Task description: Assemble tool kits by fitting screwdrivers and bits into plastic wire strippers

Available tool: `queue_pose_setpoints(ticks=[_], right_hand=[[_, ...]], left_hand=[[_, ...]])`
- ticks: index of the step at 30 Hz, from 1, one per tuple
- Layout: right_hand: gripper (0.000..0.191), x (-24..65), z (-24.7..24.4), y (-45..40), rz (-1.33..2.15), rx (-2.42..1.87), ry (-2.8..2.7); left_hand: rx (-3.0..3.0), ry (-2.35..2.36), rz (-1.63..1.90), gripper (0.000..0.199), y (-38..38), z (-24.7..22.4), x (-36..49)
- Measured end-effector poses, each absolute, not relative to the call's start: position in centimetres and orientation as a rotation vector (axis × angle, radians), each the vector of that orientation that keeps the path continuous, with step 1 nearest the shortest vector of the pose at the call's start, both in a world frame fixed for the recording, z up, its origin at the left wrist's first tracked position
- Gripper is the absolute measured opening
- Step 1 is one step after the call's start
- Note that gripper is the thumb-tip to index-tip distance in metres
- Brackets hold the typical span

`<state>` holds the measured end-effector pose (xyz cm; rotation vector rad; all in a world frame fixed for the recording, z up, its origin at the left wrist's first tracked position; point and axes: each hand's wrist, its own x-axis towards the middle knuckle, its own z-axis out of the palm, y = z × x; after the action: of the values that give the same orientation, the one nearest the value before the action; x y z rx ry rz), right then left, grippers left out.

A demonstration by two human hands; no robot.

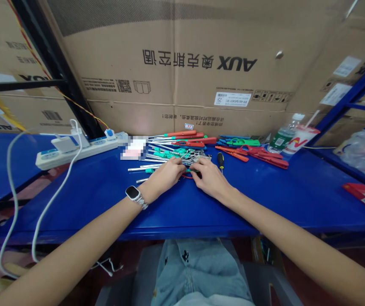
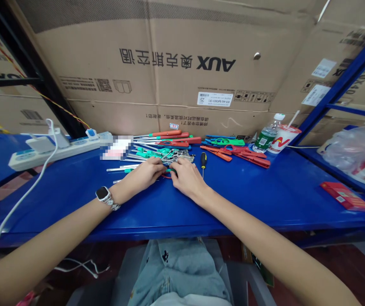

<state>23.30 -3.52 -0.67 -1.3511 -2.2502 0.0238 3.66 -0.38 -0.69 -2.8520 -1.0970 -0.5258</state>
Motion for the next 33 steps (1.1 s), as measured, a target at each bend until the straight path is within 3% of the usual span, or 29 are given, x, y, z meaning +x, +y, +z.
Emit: queue_pose_setpoints(ticks=[16, 25, 33], right_hand=[[0.012, 22.7, 0.0, -4.0, -0.039, -1.44, -2.288], [0.022, 22.9, 0.8, -4.3, -0.213, -1.376, -2.475], [0.027, 24.3, 0.4, -5.7, -0.12, -1.273, -2.516]], left_hand=[[-2.854, -1.069, -0.494, 0.032, -0.1, -1.0, 3.3], [-2.794, -0.98, -0.423, 0.03, -0.8, -0.3, 3.3], [-2.746, -0.776, -0.339, 0.035, -1.3, -0.3, 2.7]])
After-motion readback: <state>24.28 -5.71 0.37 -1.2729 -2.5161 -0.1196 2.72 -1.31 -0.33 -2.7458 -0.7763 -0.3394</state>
